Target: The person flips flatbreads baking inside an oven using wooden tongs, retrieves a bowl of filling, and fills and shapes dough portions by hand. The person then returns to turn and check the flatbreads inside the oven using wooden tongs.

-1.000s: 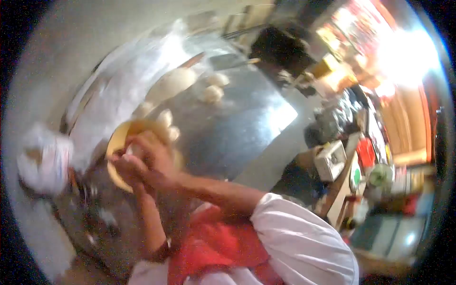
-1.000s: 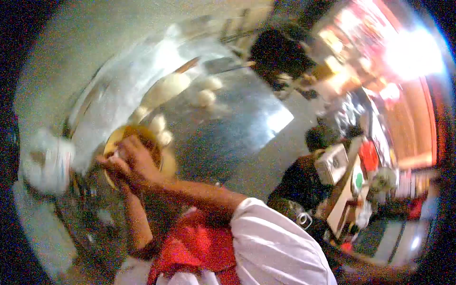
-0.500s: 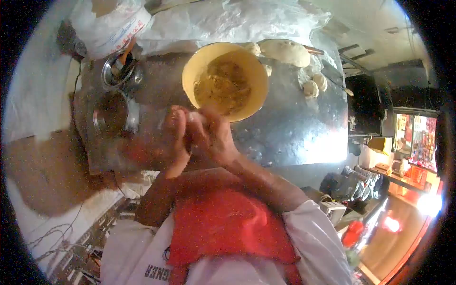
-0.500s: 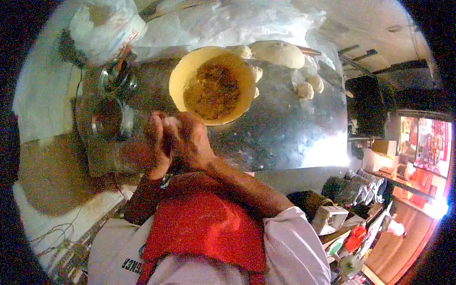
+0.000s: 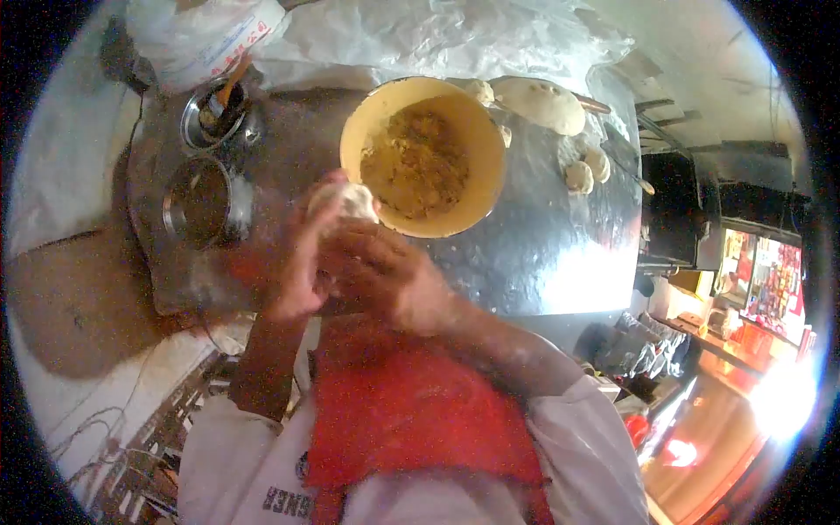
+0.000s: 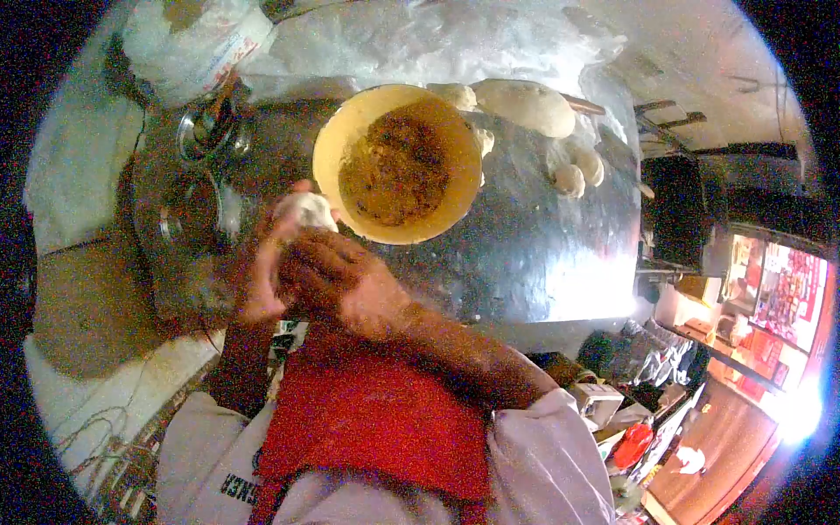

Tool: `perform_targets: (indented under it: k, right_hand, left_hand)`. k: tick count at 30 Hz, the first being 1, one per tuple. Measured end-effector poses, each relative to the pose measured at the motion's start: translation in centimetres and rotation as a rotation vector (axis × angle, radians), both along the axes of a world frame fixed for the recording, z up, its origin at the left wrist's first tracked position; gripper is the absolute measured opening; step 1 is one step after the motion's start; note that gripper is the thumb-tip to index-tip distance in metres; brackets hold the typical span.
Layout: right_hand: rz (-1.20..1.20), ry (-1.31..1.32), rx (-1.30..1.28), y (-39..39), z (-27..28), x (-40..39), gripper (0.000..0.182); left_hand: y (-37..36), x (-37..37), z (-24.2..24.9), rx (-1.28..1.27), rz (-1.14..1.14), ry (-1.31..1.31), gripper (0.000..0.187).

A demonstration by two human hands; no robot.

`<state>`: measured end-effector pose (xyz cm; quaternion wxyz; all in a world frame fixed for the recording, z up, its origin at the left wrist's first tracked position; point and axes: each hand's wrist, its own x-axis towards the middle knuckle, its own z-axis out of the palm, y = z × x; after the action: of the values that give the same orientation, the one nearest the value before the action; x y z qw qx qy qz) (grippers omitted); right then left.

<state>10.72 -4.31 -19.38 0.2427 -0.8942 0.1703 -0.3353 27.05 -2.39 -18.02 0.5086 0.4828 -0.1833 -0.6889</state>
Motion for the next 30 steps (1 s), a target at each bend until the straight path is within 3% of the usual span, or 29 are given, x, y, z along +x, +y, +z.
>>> perform_targets:
  k: [2,3,4,5,7,8,10,11,13,14,16,19,23,25,28,30]
  right_hand:
    - [-0.109,0.056,0.308,-2.0,0.9,-1.7,0.041]
    - [-0.211,0.080,0.500,-3.2,-2.0,-2.9,0.039]
    - [-0.234,0.473,0.207,-5.3,-5.1,-5.0,0.038]
    - [-0.243,0.855,-0.097,-7.5,-6.9,-6.5,0.038]
    - [-0.512,0.795,0.510,-10.1,-7.5,-6.8,0.026]
    - [-0.501,0.802,0.515,-11.2,-7.6,-6.6,0.026]
    - [-0.314,1.180,0.587,-12.8,-7.9,-6.0,0.029]
    - [-0.299,1.190,0.587,-12.6,-8.3,-5.8,0.029]
    - [-0.280,1.224,0.300,-10.7,-10.1,-6.0,0.034]
    - [-0.270,1.232,0.301,-9.7,-14.0,-7.2,0.034]
    - [-0.173,0.580,0.332,-7.3,-22.8,-10.6,0.036]
    - [-0.270,1.062,0.818,-8.6,-7.6,-1.5,0.036]
    - [-0.273,0.825,0.898,-8.6,-8.2,-0.8,0.037]
    - [-0.080,0.704,0.998,-9.8,-6.6,-1.3,0.037]
    - [-0.257,0.447,0.910,-8.1,-8.3,-1.3,0.036]
    - [-0.224,0.518,0.956,-8.0,-9.2,-1.2,0.036]
  left_hand:
    - [0.0,0.8,-4.5,0.061,0.313,0.088,0.043]
    - [0.0,3.6,-16.5,-0.078,0.464,0.054,0.042]
    - [-0.4,3.1,-15.3,-0.073,0.462,0.062,0.042]
    - [-1.1,2.2,-12.0,-0.029,0.424,-0.188,0.043]
    - [-1.8,-0.2,-9.1,0.086,0.255,-0.640,0.036]
    - [-2.4,-1.9,-8.4,0.098,0.260,-0.639,0.036]
    - [-3.5,-4.4,-7.6,0.374,0.341,-0.661,0.048]
    - [-3.1,-4.0,-8.6,0.295,0.345,-0.363,0.046]
    - [-3.0,-4.9,-11.5,0.246,0.443,-0.329,0.044]
    - [-3.2,-5.4,-13.1,0.175,0.532,-0.302,0.042]
    - [-4.0,-5.9,-13.9,0.104,0.620,-0.267,0.038]
    - [-4.9,-6.3,-12.3,0.207,0.664,-0.289,0.036]
    - [-5.3,-5.2,-12.8,0.189,0.643,-0.371,0.036]
    - [-5.7,-4.5,-12.1,0.168,0.625,-0.364,0.036]
    - [-5.7,-3.3,-11.2,0.203,0.475,-0.451,0.036]
    - [-5.2,-3.3,-12.1,0.100,0.491,-0.464,0.035]
